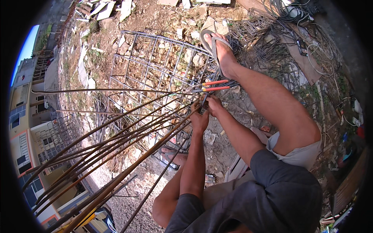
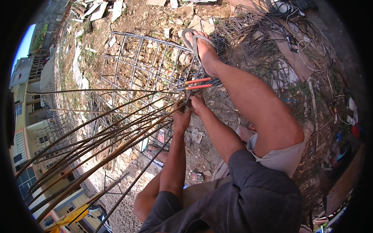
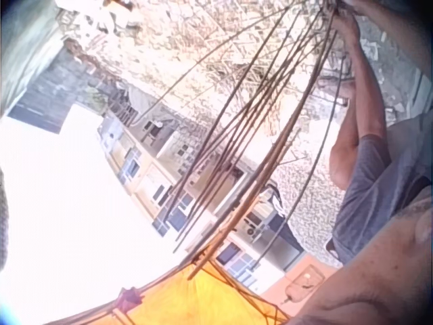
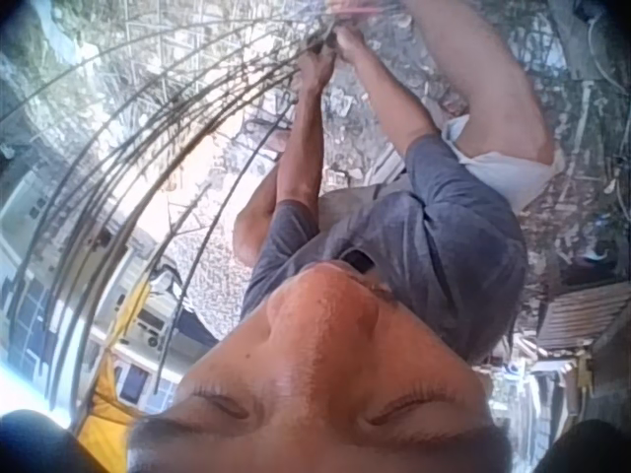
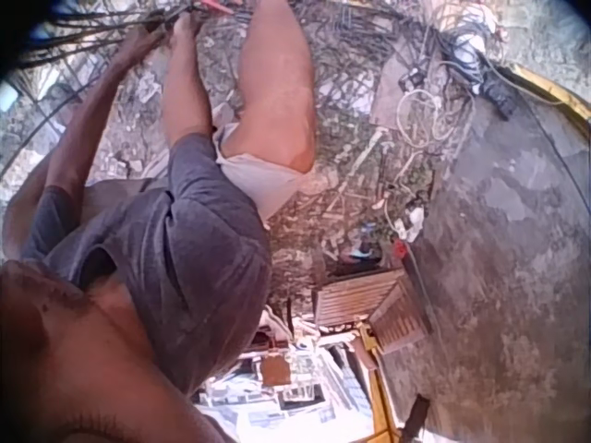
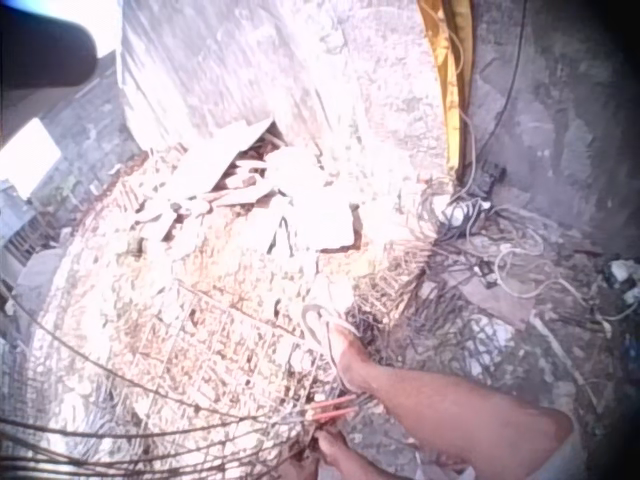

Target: The person sits on the ground at a construction site and uses pliers to tie wire around the intersections of a rebar cage. They repeatedly wrap wire and twist it to secure the rebar rods together.

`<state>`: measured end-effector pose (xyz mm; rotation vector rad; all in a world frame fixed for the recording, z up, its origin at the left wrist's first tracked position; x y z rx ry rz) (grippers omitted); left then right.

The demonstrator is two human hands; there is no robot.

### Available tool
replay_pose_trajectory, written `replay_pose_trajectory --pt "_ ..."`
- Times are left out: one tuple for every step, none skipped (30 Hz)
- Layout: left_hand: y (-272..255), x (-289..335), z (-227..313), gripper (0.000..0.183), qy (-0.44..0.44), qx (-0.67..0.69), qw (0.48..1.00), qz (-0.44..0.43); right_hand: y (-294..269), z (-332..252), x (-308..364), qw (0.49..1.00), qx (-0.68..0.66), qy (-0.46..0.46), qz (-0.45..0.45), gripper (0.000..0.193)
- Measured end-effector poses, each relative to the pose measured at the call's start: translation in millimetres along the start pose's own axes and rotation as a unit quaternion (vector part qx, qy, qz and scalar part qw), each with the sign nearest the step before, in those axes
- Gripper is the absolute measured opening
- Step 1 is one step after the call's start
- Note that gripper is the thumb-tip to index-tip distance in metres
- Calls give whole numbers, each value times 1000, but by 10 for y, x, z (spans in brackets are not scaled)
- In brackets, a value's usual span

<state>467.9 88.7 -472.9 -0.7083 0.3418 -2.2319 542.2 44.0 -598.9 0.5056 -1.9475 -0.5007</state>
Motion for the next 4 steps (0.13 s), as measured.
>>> replay_pose_trajectory --pt "13 11 38 65 -6 -11 1000 -3 -23 1 -10 1000 1 2 3 9" --pt "24 18 75 66 -12 -23 1000 -6 -46 -3 -26 1000 3 4 6 10" --pt "1 22 61 66 -17 -35 999 -5 -22 -11 -28 1000 6 7 5 10" --pt "-6 4 25 68 -18 -16 1000 -16 -3 -11 -17 1000 6 7 3 10"
Point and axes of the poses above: each hand's wrist, its own x-axis away from the middle knuckle, its own y-axis out of the palm, z = x × y, the point moved 7 cm from there along -x, towards the middle knuckle, and after that the axes turned 3 degrees about -y, right-handed, at the moved point
